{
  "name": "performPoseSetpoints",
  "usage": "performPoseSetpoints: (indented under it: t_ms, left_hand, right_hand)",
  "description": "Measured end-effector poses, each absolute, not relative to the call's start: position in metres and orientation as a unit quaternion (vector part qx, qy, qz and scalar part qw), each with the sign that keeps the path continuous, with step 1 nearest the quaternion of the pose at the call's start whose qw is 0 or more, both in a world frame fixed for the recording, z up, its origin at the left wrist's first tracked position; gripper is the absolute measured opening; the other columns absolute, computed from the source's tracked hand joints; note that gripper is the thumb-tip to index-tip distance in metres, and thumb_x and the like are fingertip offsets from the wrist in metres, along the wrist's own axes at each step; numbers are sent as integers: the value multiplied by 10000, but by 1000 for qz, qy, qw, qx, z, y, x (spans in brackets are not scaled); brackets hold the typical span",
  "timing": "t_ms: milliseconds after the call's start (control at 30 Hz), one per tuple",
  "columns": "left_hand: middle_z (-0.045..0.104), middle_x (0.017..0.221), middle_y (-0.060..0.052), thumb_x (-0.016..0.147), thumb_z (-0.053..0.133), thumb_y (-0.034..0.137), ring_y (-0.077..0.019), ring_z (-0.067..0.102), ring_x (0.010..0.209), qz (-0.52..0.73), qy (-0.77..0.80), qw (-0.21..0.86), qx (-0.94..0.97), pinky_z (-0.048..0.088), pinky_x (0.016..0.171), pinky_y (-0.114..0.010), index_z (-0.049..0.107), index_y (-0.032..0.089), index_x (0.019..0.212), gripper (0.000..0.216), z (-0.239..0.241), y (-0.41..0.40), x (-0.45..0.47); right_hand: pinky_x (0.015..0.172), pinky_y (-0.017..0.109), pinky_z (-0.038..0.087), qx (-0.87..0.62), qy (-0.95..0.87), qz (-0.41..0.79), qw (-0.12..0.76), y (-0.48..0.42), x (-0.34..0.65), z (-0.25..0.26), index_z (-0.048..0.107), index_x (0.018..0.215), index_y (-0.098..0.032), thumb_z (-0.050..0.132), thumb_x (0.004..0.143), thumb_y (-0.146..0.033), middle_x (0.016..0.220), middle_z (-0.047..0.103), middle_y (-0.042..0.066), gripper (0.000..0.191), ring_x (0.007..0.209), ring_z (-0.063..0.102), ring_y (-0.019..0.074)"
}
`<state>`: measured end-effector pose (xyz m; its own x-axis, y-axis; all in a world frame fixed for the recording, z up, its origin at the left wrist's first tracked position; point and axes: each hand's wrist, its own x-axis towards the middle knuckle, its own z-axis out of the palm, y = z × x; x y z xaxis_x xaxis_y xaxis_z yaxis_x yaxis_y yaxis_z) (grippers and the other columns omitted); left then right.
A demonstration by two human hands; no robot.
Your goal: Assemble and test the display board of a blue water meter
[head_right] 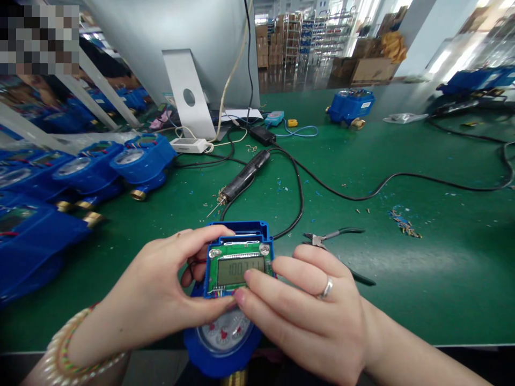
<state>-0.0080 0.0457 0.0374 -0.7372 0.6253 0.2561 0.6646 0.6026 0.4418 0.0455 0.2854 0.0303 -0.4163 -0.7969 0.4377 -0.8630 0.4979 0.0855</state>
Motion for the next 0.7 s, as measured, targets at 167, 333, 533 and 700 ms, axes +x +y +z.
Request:
performPoseSetpoints:
  t_ms: [167, 333, 533, 700]
  left_hand:
    - [564, 717, 51, 673, 723, 429, -116, 540, 673, -269, -891, 46, -362, 411, 560, -209, 511, 249, 1135, 540, 38, 46, -8]
    - [566, 707, 49, 663, 729, 416, -123, 546, 682, -274, -890, 49, -360, 418, 568, -216, 532, 235, 1109, 520, 40, 46, -9]
    - [568, 717, 41, 668, 722, 421, -132, 543, 684, -277, -892, 27, -356, 417, 582, -231, 529, 243, 1130, 531, 38, 45, -10]
    - [572, 739, 35, 681, 710, 463, -136, 550, 697, -276, -890, 38, -360, 424, 592, -240, 520, 241, 1142, 547, 36, 44, -9]
  right_hand:
    - [843, 400, 425, 521, -830, 1, 200, 288, 45, 37, 528, 1250, -68, 165, 1171, -28, 1305, 336, 92, 374, 1113, 429, 234]
    - [777, 375, 537, 532, -814, -26, 232, 286, 43, 37, 534, 1222, -55, 158, 1125, 32, 1274, 374, 102, 399, 1101, 447, 242]
    - [788, 399, 478, 535, -822, -64, 185, 287, 44, 44, 483, 1254, -33, 125, 1095, 91, 1316, 311, 116, 411, 1143, 403, 243]
    - [764, 390, 513, 547, -815, -63, 182, 287, 44, 44, 497, 1234, -28, 109, 1114, 64, 1307, 323, 123, 416, 1155, 390, 246]
